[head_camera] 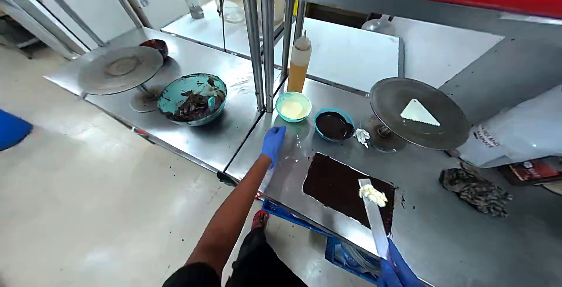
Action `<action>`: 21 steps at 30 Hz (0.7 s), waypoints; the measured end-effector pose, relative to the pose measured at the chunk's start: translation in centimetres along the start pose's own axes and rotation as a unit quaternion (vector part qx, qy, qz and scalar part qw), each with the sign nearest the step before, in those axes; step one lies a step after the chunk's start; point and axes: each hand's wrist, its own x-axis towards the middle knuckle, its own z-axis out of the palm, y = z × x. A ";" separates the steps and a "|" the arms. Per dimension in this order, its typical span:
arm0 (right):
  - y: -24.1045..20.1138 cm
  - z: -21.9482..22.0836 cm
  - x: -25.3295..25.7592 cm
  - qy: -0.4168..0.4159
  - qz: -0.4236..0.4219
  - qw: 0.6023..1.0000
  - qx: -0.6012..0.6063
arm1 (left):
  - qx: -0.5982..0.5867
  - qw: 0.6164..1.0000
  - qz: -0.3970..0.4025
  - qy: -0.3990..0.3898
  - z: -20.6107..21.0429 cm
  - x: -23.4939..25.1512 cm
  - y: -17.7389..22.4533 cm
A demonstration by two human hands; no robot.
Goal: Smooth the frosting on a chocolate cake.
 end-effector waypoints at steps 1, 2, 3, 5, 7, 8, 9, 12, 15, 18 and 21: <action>-1.3 1.8 0.7 0.003 0.008 1.000 0.000 | 0.001 1.000 -0.009 0.005 0.2 2.7 0.8; -2.6 3.5 1.3 0.010 0.021 1.000 0.006 | 0.000 1.000 -0.023 0.010 0.5 4.8 1.4; -3.8 5.3 1.9 0.016 0.038 0.999 0.013 | 0.001 0.999 -0.037 0.017 0.6 6.5 1.8; -5.6 8.3 3.5 0.023 0.063 0.997 0.023 | 0.030 0.998 -0.050 0.033 0.6 9.0 2.4; -6.7 10.6 5.2 0.035 0.075 0.996 0.029 | 0.063 0.997 -0.039 0.035 0.4 10.5 2.2; -7.3 11.7 6.1 0.038 0.076 0.996 0.032 | 0.066 0.997 -0.025 0.031 0.2 11.0 2.0; -7.9 12.8 7.0 0.038 0.078 0.996 0.033 | 0.070 0.997 -0.012 0.022 -0.3 11.5 1.7; -9.2 15.4 10.2 0.030 0.060 0.998 0.013 | 0.063 0.998 -0.006 -0.024 -2.0 12.3 1.0; -8.9 17.6 13.8 0.000 0.028 0.999 -0.020 | 0.044 0.995 -0.013 -0.083 -4.8 12.0 1.0; -7.1 19.9 17.3 0.000 -0.019 0.990 -0.141 | 0.060 0.990 -0.011 -0.123 -7.2 11.3 0.9; -5.8 22.6 18.6 0.051 -0.086 0.953 -0.288 | 0.048 0.989 -0.016 -0.137 -8.2 10.9 0.1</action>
